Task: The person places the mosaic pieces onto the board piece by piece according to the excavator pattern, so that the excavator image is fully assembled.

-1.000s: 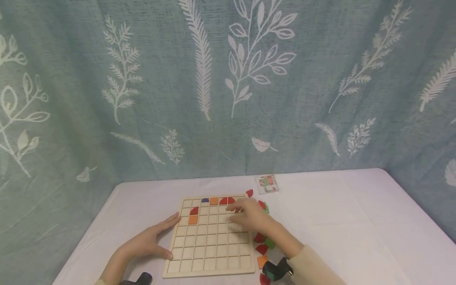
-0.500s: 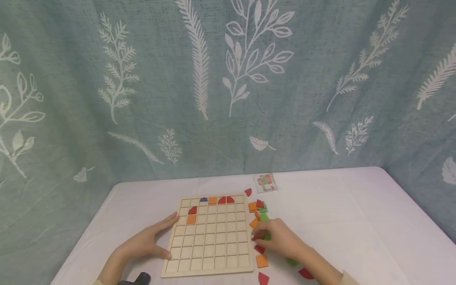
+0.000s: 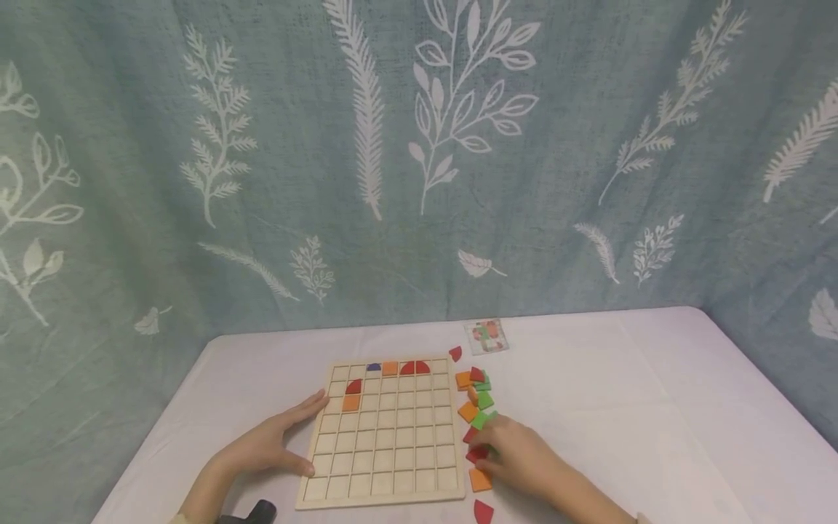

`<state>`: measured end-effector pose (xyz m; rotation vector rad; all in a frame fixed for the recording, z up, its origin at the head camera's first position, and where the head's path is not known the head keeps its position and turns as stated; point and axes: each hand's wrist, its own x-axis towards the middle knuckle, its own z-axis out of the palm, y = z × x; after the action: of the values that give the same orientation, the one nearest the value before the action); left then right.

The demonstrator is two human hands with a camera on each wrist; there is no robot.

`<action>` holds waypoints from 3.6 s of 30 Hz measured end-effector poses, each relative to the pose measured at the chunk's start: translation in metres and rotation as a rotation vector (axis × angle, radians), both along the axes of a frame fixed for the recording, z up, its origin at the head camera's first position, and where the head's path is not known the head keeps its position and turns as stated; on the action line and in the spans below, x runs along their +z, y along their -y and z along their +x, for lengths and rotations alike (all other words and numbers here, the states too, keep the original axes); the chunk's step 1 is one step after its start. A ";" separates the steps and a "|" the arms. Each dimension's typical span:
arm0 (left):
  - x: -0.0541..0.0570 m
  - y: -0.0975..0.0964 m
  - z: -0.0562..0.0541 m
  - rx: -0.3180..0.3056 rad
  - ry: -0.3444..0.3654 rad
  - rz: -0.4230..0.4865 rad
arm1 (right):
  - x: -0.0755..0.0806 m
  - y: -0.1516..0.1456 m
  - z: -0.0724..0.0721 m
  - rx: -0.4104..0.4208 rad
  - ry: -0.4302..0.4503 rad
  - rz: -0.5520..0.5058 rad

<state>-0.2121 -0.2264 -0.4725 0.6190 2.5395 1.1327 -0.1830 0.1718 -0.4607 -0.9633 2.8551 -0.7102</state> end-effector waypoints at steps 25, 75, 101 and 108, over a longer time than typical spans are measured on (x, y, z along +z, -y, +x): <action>-0.001 0.001 0.001 0.005 0.001 0.003 | 0.009 0.005 -0.005 0.033 -0.030 -0.012; 0.005 0.000 0.004 -0.005 -0.002 -0.003 | -0.004 0.181 -0.058 0.108 -0.277 0.017; -0.002 0.000 0.002 0.012 0.013 -0.003 | -0.006 0.150 -0.051 0.113 -0.255 -0.010; -0.004 0.001 -0.003 0.034 0.011 -0.029 | 0.004 0.110 -0.045 0.012 -0.070 -0.141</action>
<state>-0.2148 -0.2275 -0.4762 0.5631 2.5619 1.1059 -0.2280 0.0617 -0.4571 -1.0413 2.8891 -0.9057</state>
